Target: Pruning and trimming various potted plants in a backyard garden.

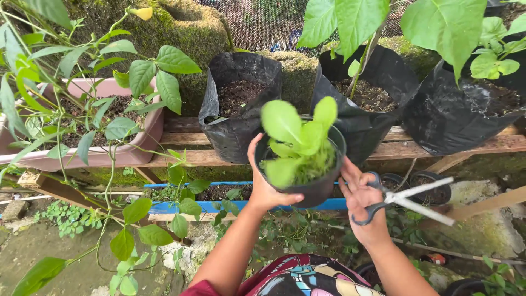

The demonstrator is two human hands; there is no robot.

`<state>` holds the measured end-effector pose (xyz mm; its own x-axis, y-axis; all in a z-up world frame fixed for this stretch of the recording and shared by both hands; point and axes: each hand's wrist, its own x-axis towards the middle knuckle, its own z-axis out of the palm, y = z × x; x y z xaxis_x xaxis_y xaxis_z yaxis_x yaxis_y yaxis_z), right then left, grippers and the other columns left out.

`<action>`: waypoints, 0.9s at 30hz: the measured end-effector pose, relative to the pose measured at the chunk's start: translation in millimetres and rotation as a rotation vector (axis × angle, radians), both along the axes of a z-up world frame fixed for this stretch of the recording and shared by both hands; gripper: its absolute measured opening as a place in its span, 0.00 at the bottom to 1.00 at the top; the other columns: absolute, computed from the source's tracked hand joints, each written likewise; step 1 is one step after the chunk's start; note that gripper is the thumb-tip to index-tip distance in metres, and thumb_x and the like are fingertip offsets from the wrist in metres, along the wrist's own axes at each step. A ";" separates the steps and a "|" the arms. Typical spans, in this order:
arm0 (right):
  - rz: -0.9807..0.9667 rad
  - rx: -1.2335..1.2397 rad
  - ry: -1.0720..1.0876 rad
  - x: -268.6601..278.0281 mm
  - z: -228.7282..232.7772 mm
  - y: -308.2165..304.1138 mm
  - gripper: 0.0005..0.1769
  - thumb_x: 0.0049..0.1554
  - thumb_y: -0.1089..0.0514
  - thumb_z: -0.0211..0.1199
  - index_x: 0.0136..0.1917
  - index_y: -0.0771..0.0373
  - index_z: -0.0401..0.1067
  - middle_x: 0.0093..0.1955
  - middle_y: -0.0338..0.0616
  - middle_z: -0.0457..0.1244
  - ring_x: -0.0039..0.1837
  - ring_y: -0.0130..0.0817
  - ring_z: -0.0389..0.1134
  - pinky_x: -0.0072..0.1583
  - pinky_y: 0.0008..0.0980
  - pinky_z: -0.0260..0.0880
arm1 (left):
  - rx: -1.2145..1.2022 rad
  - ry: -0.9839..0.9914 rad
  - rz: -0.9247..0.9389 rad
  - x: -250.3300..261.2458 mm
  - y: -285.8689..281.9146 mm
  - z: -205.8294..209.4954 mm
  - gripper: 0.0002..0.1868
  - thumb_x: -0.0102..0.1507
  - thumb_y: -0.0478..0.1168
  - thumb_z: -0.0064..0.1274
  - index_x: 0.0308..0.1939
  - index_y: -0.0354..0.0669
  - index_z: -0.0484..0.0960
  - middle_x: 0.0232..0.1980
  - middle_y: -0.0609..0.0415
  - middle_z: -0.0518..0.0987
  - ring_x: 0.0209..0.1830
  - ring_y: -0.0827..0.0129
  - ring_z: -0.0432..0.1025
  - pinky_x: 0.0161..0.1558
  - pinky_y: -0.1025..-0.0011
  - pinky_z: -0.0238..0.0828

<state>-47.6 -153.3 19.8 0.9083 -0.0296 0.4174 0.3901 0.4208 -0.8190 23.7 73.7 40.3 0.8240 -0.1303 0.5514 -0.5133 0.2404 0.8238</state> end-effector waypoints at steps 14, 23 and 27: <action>0.389 0.221 0.659 -5.6 -19.1 -46.8 0.49 0.52 0.27 0.58 0.77 0.56 0.57 0.72 0.49 0.62 0.69 0.45 0.66 0.62 0.55 0.66 | 0.132 -0.014 -0.441 25.8 8.7 -10.2 0.84 0.36 0.54 0.81 0.85 0.45 0.39 0.82 0.49 0.53 0.84 0.59 0.55 0.85 0.58 0.50; 0.373 0.374 0.675 -16.2 -48.1 -50.9 0.41 0.55 0.39 0.65 0.73 0.64 0.63 0.73 0.53 0.61 0.71 0.48 0.63 0.70 0.55 0.61 | 0.241 -0.045 -0.561 36.0 12.5 5.2 0.85 0.33 0.52 0.79 0.85 0.44 0.39 0.85 0.49 0.54 0.86 0.61 0.54 0.85 0.58 0.47; 0.359 0.412 0.677 -21.5 10.1 -15.6 0.40 0.52 0.41 0.63 0.73 0.60 0.61 0.71 0.52 0.62 0.67 0.56 0.66 0.65 0.67 0.65 | 0.116 0.140 -0.615 33.6 16.3 23.5 0.70 0.45 0.44 0.77 0.84 0.41 0.47 0.84 0.48 0.56 0.84 0.61 0.54 0.83 0.58 0.50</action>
